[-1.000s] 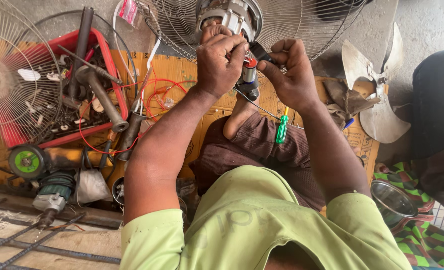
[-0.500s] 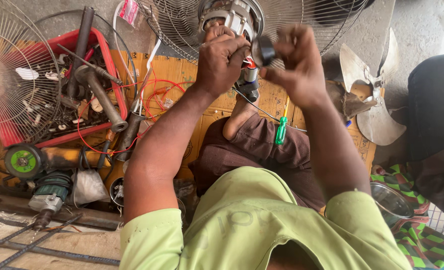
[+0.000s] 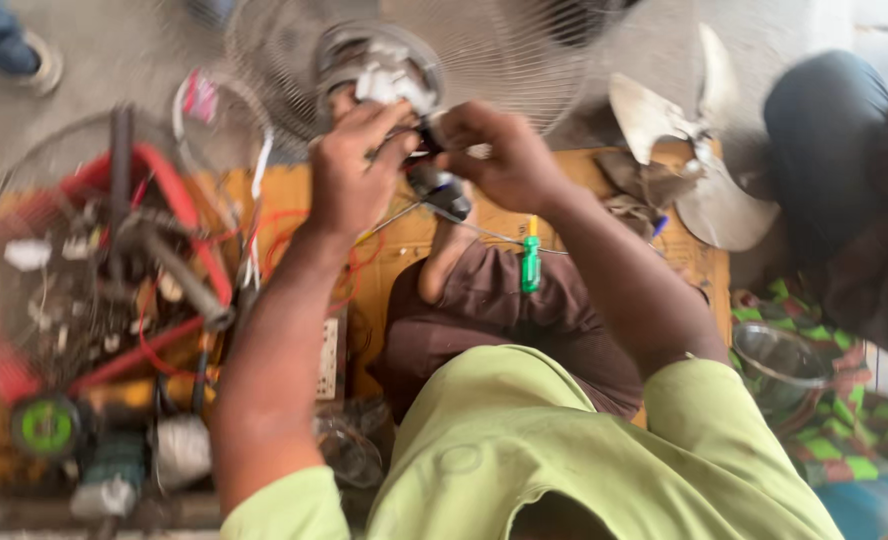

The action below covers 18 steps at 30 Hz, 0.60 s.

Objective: The person sits on the floor repairing an electric fan, handling the fan motor and a cylindrical component with wires, twisting and connecting wires by hand and using a screwdriver on the motor assembly. They hold and reposition parts on the cardboard work surface while working on the disassembled fan.

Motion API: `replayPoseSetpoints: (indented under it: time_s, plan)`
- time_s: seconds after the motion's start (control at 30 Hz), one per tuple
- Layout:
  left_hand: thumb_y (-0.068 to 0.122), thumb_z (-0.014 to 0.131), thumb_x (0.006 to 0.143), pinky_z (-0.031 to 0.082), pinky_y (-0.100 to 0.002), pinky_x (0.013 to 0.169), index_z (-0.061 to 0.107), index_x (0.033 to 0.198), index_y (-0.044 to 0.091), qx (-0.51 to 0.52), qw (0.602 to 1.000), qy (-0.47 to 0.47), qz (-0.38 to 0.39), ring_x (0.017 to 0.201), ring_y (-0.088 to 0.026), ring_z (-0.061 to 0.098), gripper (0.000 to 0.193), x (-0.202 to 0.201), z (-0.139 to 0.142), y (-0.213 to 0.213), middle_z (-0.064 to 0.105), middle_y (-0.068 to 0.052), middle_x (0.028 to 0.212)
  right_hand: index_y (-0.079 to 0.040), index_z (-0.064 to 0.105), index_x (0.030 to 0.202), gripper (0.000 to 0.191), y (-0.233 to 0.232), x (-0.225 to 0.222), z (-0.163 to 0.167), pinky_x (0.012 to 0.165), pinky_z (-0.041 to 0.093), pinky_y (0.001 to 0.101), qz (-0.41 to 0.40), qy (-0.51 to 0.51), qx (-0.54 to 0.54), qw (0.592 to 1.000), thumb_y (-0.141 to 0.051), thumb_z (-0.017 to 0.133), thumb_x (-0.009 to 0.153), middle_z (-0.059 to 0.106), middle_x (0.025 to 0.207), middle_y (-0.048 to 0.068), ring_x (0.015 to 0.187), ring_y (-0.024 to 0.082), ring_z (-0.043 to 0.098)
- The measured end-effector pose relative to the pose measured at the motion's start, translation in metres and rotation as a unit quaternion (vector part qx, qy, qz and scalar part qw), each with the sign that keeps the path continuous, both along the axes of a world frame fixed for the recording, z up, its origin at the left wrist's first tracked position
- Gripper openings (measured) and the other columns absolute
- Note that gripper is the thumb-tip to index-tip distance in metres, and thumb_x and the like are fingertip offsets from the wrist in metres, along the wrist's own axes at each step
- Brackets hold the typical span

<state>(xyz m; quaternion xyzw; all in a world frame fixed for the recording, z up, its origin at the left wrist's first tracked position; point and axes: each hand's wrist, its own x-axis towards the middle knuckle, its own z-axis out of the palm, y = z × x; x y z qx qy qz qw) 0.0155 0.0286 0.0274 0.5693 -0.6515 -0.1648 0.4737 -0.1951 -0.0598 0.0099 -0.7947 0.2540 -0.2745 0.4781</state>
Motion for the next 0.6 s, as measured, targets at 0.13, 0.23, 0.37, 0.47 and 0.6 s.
replayPoseSetpoints:
  time_s: [0.13, 0.23, 0.37, 0.47, 0.6]
  plan:
    - [0.002, 0.08, 0.093, 0.041, -0.052, 0.113, 0.079, 0.108, 0.003, -0.048, 0.996, -0.071, -0.005, 0.099, -0.025, 0.073, 0.015, -0.004, 0.01, 0.001, 0.077, -0.011, 0.101, -0.005, 0.066, 0.116, 0.029, 0.004, -0.002, 0.014, 0.09, 0.06, 0.0324, 0.014, 0.019, 0.051, 0.998, -0.013, 0.081, 0.093, 0.073, 0.104, 0.005, 0.099, 0.015, 0.073]
    - [-0.001, 0.078, 0.092, 0.052, -0.039, 0.096, 0.079, 0.102, 0.003, 0.013, 1.0, 0.003, 0.008, 0.094, -0.024, 0.07, 0.01, -0.008, 0.01, 0.003, 0.077, -0.008, 0.098, -0.006, 0.062, 0.121, 0.044, 0.004, 0.001, 0.02, 0.089, 0.059, 0.0343, 0.009, 0.006, 0.054, 0.998, -0.019, 0.087, 0.088, 0.067, 0.11, 0.009, 0.104, 0.02, 0.067]
    - [-0.003, 0.075, 0.089, 0.053, -0.03, 0.085, 0.075, 0.095, -0.001, 0.044, 0.997, 0.05, 0.041, 0.091, -0.019, 0.068, 0.007, -0.015, 0.007, 0.007, 0.071, -0.008, 0.095, -0.006, 0.055, 0.139, 0.066, 0.001, 0.01, 0.018, 0.097, 0.056, 0.0375, 0.021, -0.007, 0.076, 0.997, -0.028, 0.087, 0.086, 0.059, 0.127, 0.014, 0.118, 0.026, 0.063]
    - [-0.003, 0.072, 0.092, 0.053, -0.027, 0.081, 0.075, 0.097, -0.001, 0.068, 0.991, 0.105, 0.049, 0.088, -0.013, 0.067, 0.006, -0.014, 0.006, 0.012, 0.072, -0.005, 0.094, -0.008, 0.058, 0.141, 0.067, -0.001, 0.013, 0.014, 0.101, 0.056, 0.0385, 0.031, 0.03, 0.062, 0.997, -0.033, 0.087, 0.085, 0.064, 0.127, 0.014, 0.119, 0.027, 0.067]
    - [-0.001, 0.072, 0.093, 0.053, -0.027, 0.08, 0.074, 0.101, -0.002, 0.091, 0.988, 0.103, 0.076, 0.088, -0.011, 0.067, 0.008, -0.009, 0.009, 0.027, 0.073, -0.005, 0.096, -0.008, 0.06, 0.14, 0.07, 0.005, 0.018, 0.01, 0.106, 0.055, 0.0381, 0.05, 0.035, 0.054, 0.997, -0.035, 0.089, 0.083, 0.065, 0.131, 0.015, 0.121, 0.028, 0.067]
